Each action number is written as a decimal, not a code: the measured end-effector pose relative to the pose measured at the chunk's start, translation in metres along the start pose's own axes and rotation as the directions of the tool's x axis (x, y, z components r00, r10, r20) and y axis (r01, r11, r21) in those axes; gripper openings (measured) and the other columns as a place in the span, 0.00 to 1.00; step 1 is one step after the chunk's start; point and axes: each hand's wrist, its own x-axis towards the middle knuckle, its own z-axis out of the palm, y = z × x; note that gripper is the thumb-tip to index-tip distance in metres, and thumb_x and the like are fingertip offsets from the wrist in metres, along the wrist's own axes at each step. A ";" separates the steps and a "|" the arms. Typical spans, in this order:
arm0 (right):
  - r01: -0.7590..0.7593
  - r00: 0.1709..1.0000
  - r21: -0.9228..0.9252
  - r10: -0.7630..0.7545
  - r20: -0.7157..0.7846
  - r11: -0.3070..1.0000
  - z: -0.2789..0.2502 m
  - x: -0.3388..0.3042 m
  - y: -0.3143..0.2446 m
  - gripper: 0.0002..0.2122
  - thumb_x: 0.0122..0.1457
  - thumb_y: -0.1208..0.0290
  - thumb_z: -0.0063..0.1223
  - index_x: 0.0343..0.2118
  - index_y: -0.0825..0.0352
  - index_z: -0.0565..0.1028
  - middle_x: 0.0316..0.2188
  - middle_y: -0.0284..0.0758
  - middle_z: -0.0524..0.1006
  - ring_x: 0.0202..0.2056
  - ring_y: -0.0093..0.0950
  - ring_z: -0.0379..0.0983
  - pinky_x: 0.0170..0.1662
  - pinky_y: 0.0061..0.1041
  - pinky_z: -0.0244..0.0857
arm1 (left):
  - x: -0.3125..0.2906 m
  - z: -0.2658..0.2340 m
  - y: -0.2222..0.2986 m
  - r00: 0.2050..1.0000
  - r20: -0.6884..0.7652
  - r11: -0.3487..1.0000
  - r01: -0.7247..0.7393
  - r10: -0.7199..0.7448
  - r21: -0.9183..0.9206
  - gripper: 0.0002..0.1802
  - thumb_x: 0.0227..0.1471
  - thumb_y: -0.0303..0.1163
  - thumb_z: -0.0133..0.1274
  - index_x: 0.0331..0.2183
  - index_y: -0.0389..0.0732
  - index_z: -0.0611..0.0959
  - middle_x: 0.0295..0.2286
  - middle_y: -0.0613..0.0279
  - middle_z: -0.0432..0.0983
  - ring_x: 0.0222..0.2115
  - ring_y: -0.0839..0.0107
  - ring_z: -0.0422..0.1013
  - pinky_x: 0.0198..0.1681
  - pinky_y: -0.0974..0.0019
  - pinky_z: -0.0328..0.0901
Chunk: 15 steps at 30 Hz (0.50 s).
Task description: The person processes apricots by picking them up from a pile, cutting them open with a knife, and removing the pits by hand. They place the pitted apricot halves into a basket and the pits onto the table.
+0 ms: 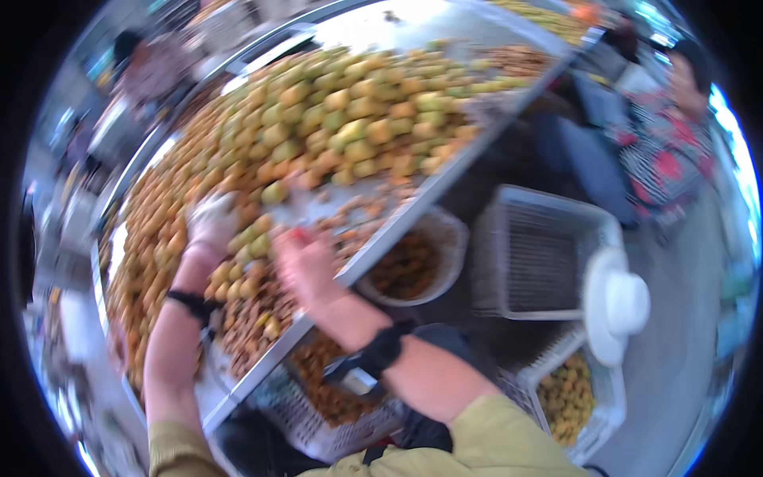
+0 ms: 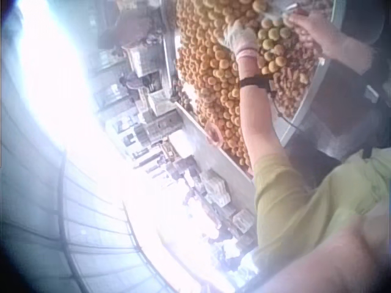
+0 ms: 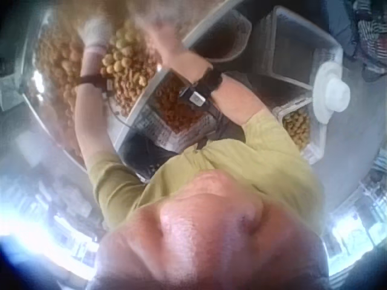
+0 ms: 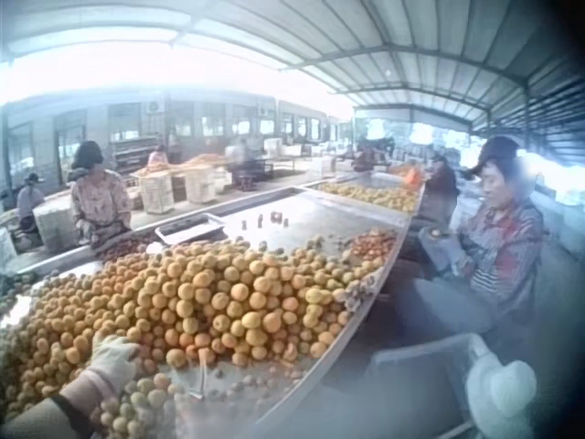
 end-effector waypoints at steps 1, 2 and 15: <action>-0.077 0.995 0.124 0.085 -0.061 0.989 0.001 0.003 0.001 0.08 0.64 0.64 0.52 0.29 0.55 0.67 0.13 0.21 0.61 0.11 0.13 0.55 0.11 0.16 0.47 | 0.011 0.005 0.001 0.998 0.053 0.996 0.025 -0.030 0.081 0.12 0.49 0.39 0.53 0.37 0.50 0.83 0.36 0.59 0.78 0.44 0.57 0.71 0.50 0.46 0.60; -0.007 0.993 0.050 0.012 -0.114 0.999 0.004 0.003 0.004 0.07 0.63 0.65 0.53 0.29 0.56 0.68 0.14 0.21 0.62 0.11 0.13 0.56 0.10 0.17 0.47 | 0.020 0.006 0.003 0.993 0.117 0.997 0.014 -0.023 0.078 0.14 0.46 0.40 0.56 0.38 0.51 0.82 0.37 0.61 0.78 0.45 0.60 0.71 0.49 0.49 0.61; -0.010 1.000 0.062 0.009 0.028 0.998 0.002 -0.004 -0.003 0.10 0.62 0.64 0.56 0.28 0.58 0.68 0.14 0.21 0.63 0.10 0.13 0.56 0.11 0.15 0.49 | 0.035 0.002 0.001 0.930 0.338 0.965 -0.207 0.143 0.161 0.18 0.42 0.28 0.56 0.40 0.46 0.81 0.37 0.55 0.77 0.43 0.54 0.73 0.45 0.53 0.66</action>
